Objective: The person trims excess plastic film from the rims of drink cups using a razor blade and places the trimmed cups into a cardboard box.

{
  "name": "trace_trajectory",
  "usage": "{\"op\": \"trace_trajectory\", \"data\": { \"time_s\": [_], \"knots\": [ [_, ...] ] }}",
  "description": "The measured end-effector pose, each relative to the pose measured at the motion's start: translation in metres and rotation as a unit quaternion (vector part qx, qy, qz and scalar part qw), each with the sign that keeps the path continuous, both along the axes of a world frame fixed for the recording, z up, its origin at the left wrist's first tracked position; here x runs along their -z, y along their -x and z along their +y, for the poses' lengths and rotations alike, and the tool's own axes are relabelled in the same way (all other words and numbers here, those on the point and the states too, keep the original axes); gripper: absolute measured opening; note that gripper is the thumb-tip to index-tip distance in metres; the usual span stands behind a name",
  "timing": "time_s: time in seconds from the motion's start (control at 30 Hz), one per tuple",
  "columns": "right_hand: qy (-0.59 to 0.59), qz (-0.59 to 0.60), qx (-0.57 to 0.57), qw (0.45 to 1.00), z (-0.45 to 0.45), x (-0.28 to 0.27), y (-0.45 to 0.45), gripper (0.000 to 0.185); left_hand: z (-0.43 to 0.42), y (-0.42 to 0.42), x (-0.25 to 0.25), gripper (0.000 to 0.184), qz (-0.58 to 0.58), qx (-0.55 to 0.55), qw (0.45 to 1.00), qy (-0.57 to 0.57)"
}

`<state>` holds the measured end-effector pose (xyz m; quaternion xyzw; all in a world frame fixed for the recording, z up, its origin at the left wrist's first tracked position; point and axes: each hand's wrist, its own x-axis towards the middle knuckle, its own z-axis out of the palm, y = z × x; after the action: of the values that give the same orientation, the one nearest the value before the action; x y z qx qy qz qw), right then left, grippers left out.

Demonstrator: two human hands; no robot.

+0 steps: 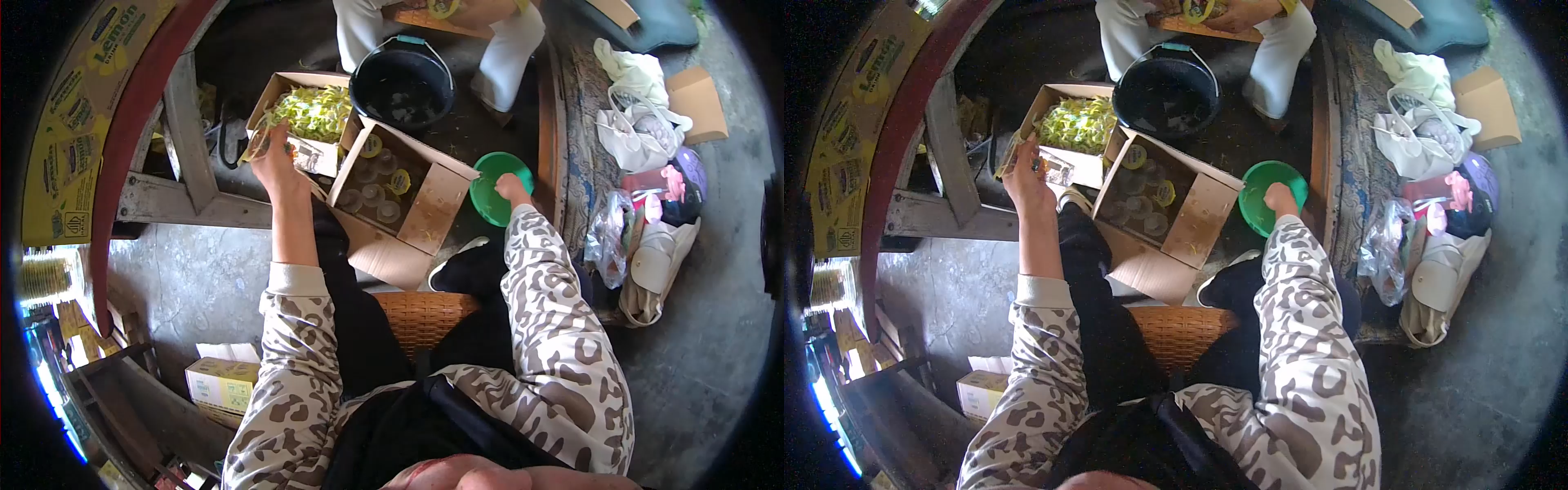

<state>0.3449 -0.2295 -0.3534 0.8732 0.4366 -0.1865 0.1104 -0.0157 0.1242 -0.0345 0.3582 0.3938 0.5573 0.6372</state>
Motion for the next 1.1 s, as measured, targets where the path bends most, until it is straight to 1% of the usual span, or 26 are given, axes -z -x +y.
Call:
{"op": "trace_trajectory", "data": {
  "time_s": [0.03, 0.1, 0.13, 0.17, 0.23, 0.27, 0.33, 0.37, 0.43, 0.5, 0.53, 0.57, 0.6, 0.63, 0.67, 0.7, 0.77, 0.83, 0.87, 0.9, 0.93, 0.97, 1.03, 1.1],
  "knots": [
    [-0.003, 0.004, -0.003, 1.0, 0.005, -0.007, 0.004, 0.024, 0.002, 0.001, 0.002, 0.024, 0.023, 0.003, 1.0, 0.01],
    [-0.084, 0.0, 0.075, 0.994, 0.009, -0.011, 0.006, 0.023, 0.002, 0.003, 0.0, 0.022, 0.032, 0.005, 0.999, 0.008],
    [-0.073, -0.039, -0.023, 0.996, 0.008, -0.012, 0.006, 0.022, 0.001, 0.003, 0.0, 0.021, 0.039, 0.01, 0.999, 0.01],
    [-0.072, -0.039, -0.02, 0.996, 0.007, -0.011, 0.006, 0.022, -0.001, 0.001, 0.0, 0.02, 0.045, 0.017, 0.999, 0.013],
    [-0.086, -0.004, 0.018, 0.996, 0.008, 0.004, 0.003, 0.021, -0.001, 0.0, 0.001, 0.019, 0.035, 0.027, 0.999, 0.008],
    [-0.086, -0.006, 0.02, 0.996, 0.009, 0.012, 0.001, 0.021, -0.001, -0.001, 0.0, 0.019, 0.036, 0.019, 0.999, 0.013],
    [-0.147, 0.028, 0.138, 0.979, 0.012, 0.011, 0.003, 0.024, 0.0, 0.001, 0.002, 0.019, 0.034, 0.017, 0.999, 0.015],
    [-0.148, 0.024, 0.141, 0.979, 0.011, 0.007, 0.001, 0.024, 0.002, 0.003, 0.005, 0.019, 0.031, 0.021, 0.999, 0.014],
    [-0.196, 0.01, 0.177, 0.964, 0.035, -0.055, 0.023, 0.03, 0.01, 0.005, 0.013, 0.02, 0.028, 0.036, 0.999, 0.016],
    [-0.194, 0.056, 0.061, 0.978, 0.057, -0.093, 0.013, 0.036, 0.007, 0.004, 0.01, 0.019, -0.001, 0.011, 1.0, 0.022],
    [-0.252, 0.033, 0.028, 0.967, 0.065, -0.115, 0.017, 0.037, 0.005, 0.004, 0.007, 0.019, 0.004, 0.015, 1.0, 0.026],
    [-0.271, 0.003, -0.006, 0.962, 0.077, -0.121, 0.01, 0.036, 0.005, 0.005, 0.005, 0.02, 0.01, 0.022, 0.999, 0.031],
    [-0.297, 0.006, 0.006, 0.955, 0.088, -0.146, 0.014, 0.033, 0.005, 0.007, 0.006, 0.02, 0.004, 0.03, 0.999, 0.028],
    [-0.279, 0.052, 0.03, 0.958, 0.096, -0.204, 0.03, 0.034, 0.005, 0.008, 0.007, 0.019, -0.001, 0.033, 0.999, 0.024],
    [-0.276, 0.053, 0.022, 0.959, 0.103, -0.212, 0.02, 0.037, 0.003, 0.008, 0.006, 0.019, -0.012, 0.034, 0.999, 0.019],
    [-0.273, 0.043, 0.027, 0.961, 0.096, -0.233, 0.02, 0.037, 0.002, 0.008, 0.005, 0.018, -0.023, 0.03, 0.999, 0.014],
    [-0.305, 0.056, 0.059, 0.949, 0.094, -0.299, 0.033, 0.039, 0.007, 0.008, 0.008, 0.014, -0.037, 0.031, 0.998, 0.026],
    [-0.32, 0.024, 0.053, 0.945, 0.07, -0.331, 0.027, 0.04, 0.007, 0.01, 0.007, 0.012, -0.03, 0.033, 0.998, 0.036],
    [-0.336, 0.034, 0.087, 0.937, 0.054, -0.349, 0.027, 0.041, 0.004, 0.01, 0.003, 0.009, -0.03, 0.029, 0.998, 0.045],
    [-0.388, 0.023, 0.107, 0.915, 0.033, -0.363, 0.032, 0.04, 0.003, 0.01, -0.001, 0.009, -0.032, 0.029, 0.998, 0.048],
    [-0.436, 0.008, 0.176, 0.883, 0.014, -0.38, 0.046, 0.038, 0.003, 0.01, -0.005, 0.008, -0.039, 0.033, 0.997, 0.049],
    [-0.493, -0.02, 0.185, 0.85, -0.009, -0.362, 0.028, 0.035, 0.001, 0.01, -0.006, 0.007, -0.045, 0.036, 0.997, 0.05],
    [-0.519, -0.067, 0.243, 0.817, -0.048, -0.371, 0.038, 0.031, 0.002, 0.012, -0.002, 0.007, -0.05, 0.057, 0.996, 0.039],
    [-0.49, -0.11, 0.314, 0.806, -0.077, -0.378, 0.043, 0.028, 0.002, 0.01, -0.001, 0.008, -0.055, 0.061, 0.995, 0.052]
  ]
}}
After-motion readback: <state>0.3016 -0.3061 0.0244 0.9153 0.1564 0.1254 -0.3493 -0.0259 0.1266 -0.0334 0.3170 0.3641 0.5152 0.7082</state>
